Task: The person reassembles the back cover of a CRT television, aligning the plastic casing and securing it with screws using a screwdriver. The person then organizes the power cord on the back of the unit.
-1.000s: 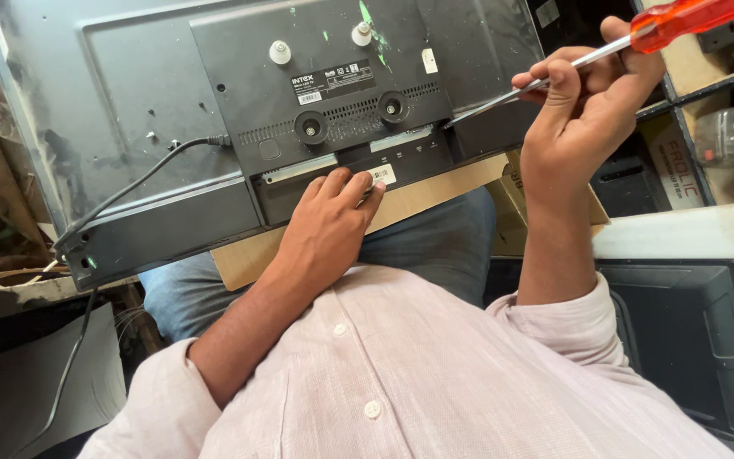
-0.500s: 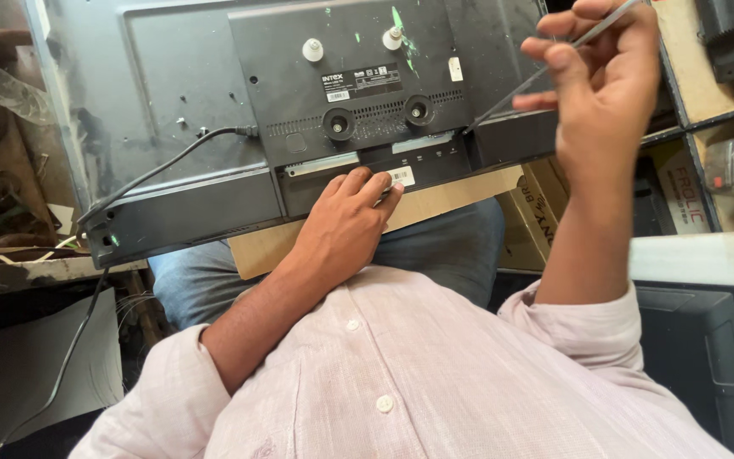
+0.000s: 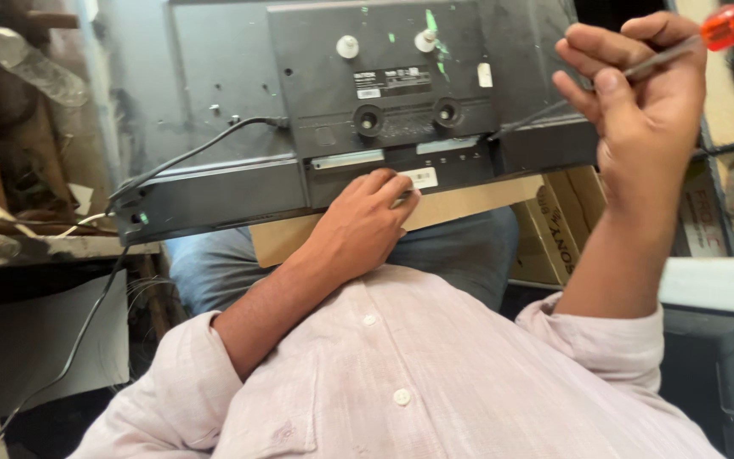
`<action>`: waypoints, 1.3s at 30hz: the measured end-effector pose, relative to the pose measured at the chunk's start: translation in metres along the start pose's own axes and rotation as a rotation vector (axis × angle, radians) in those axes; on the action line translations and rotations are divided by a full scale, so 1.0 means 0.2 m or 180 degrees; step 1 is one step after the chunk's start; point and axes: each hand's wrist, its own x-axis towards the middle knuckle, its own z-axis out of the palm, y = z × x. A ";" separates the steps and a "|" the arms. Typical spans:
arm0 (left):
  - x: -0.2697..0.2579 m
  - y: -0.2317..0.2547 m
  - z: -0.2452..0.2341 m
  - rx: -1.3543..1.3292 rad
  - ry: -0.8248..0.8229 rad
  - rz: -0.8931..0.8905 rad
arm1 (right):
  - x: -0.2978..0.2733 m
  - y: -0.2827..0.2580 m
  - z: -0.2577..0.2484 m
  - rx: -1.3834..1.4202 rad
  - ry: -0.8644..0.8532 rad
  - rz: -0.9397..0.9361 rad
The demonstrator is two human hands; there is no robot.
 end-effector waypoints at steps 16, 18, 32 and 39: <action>-0.21 -0.67 -0.54 0.0696 0.0616 -0.1772 | 0.04 0.11 -0.05 -0.1063 0.0242 -0.0586; -0.21 -0.69 -0.53 0.0649 0.0373 -0.1982 | 0.05 0.08 -0.03 -0.1043 0.0257 -0.0581; -0.24 -0.67 -0.43 0.0812 0.0806 -0.2064 | 0.03 0.18 -0.11 -0.0968 0.0005 -0.0589; -0.22 -0.68 -0.44 0.0841 0.0866 -0.1961 | -0.04 0.10 -0.10 -0.1083 -0.0193 -0.0453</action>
